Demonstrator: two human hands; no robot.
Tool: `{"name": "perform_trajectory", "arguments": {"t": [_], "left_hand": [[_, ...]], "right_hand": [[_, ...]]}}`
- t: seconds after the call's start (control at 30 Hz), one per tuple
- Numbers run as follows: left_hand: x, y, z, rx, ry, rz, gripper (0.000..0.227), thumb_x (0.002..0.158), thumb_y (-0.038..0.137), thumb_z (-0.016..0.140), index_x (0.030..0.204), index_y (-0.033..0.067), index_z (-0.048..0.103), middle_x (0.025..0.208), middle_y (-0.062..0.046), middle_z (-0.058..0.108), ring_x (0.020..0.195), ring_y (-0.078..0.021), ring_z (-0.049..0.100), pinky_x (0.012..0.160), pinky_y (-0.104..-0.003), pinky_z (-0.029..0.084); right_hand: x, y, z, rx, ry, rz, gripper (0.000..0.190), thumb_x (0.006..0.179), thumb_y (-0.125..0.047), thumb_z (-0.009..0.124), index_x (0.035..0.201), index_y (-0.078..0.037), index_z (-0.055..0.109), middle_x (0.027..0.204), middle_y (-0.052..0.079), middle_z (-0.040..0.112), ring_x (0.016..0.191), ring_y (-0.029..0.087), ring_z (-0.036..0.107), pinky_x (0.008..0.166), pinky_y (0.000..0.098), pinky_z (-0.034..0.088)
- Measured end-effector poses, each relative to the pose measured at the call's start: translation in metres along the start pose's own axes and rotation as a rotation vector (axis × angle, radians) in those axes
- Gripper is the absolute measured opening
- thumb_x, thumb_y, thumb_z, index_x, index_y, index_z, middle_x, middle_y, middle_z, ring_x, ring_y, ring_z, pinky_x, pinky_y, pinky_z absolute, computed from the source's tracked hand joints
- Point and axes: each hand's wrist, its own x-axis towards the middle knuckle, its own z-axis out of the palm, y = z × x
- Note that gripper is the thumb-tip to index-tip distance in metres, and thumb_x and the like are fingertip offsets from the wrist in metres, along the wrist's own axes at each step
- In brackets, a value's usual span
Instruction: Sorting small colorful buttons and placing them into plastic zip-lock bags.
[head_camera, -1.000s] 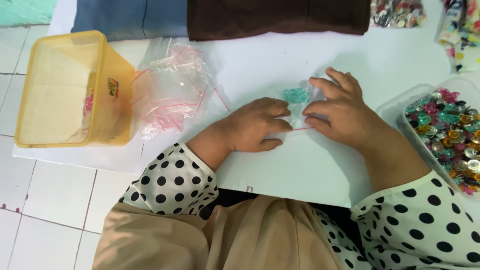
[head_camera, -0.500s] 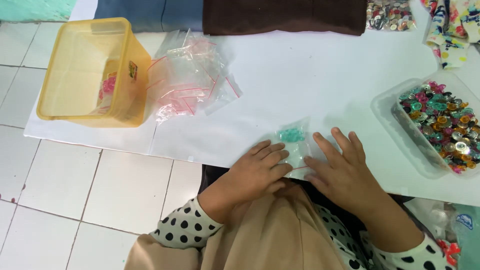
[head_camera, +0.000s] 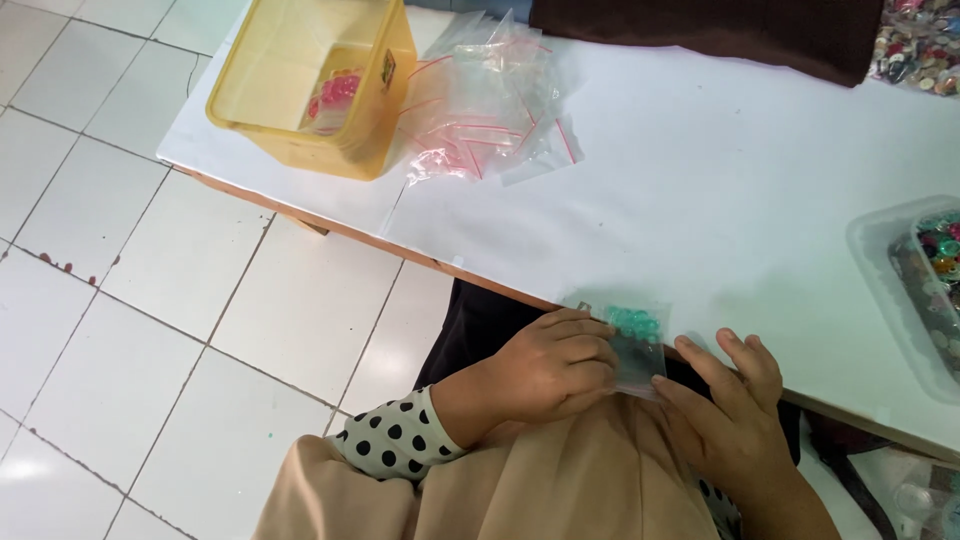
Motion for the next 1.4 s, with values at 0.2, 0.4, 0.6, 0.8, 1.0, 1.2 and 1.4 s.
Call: {"name": "perform_trajectory", "arguments": {"t": [0.2,0.4,0.6,0.8,1.0,1.2,1.4], "left_hand": [[-0.009,0.021,-0.026,-0.096,0.081,-0.007,0.011,0.103,0.016,0.065,0.096,0.0082,0.066,0.100,-0.007,0.068,0.106,-0.0319,0.072,0.101,-0.048,0.055],[-0.018,0.025,-0.038,-0.196,0.083,0.039,0.011,0.103,0.017,0.066,0.097,0.0079,0.068,0.101,-0.005,0.068,0.104,-0.0325,0.073,0.098,-0.048,0.057],[-0.032,0.017,-0.039,-0.293,0.096,0.011,0.012,0.103,0.016,0.065,0.100,0.0044,0.066,0.101,-0.010,0.067,0.102,-0.0353,0.071,0.095,-0.052,0.059],[-0.044,0.015,-0.043,-0.306,0.124,-0.004,0.014,0.103,0.014,0.063,0.093,0.0040,0.065,0.094,-0.009,0.066,0.096,-0.0324,0.070,0.091,-0.046,0.058],[-0.048,0.012,-0.047,-0.334,0.162,0.004,0.006,0.102,0.009,0.066,0.098,0.0040,0.065,0.094,-0.010,0.067,0.092,-0.0320,0.070,0.090,-0.046,0.060],[-0.048,0.004,-0.062,-0.270,0.163,-0.003,0.008,0.104,0.014,0.062,0.100,0.0080,0.066,0.096,-0.006,0.065,0.096,-0.0332,0.070,0.090,-0.046,0.058],[-0.030,-0.002,-0.123,-0.302,0.165,0.015,0.015,0.107,0.016,0.057,0.107,0.0029,0.065,0.098,-0.012,0.066,0.095,-0.0380,0.070,0.093,-0.049,0.060]], "right_hand": [[0.018,-0.034,-0.020,0.099,0.054,0.028,0.006,0.093,-0.019,0.071,0.099,-0.019,0.072,0.135,0.014,0.063,0.142,0.035,0.045,0.122,0.0601,0.037],[0.036,-0.073,-0.032,0.158,0.039,0.175,0.010,0.094,-0.019,0.064,0.096,-0.014,0.072,0.133,0.013,0.065,0.142,0.034,0.047,0.126,0.0610,0.039],[0.042,-0.078,-0.026,0.158,-0.026,0.160,0.015,0.085,-0.026,0.075,0.096,-0.017,0.071,0.137,0.013,0.063,0.145,0.034,0.045,0.127,0.0623,0.037],[0.059,-0.097,-0.018,0.212,-0.012,0.196,0.024,0.099,-0.024,0.052,0.093,-0.011,0.071,0.135,0.016,0.063,0.148,0.034,0.042,0.130,0.0625,0.034],[0.062,-0.087,-0.013,0.258,-0.072,0.163,0.012,0.095,-0.022,0.060,0.094,-0.015,0.070,0.138,0.015,0.063,0.149,0.034,0.041,0.131,0.0605,0.033],[0.062,-0.057,0.000,0.208,-0.124,0.028,0.006,0.093,-0.025,0.062,0.094,-0.024,0.068,0.142,0.009,0.060,0.147,0.037,0.043,0.127,0.0619,0.037],[0.134,-0.062,-0.006,0.235,-0.144,-0.081,0.005,0.089,-0.018,0.064,0.087,-0.018,0.068,0.129,0.009,0.068,0.134,0.037,0.058,0.118,0.0562,0.045]]}}
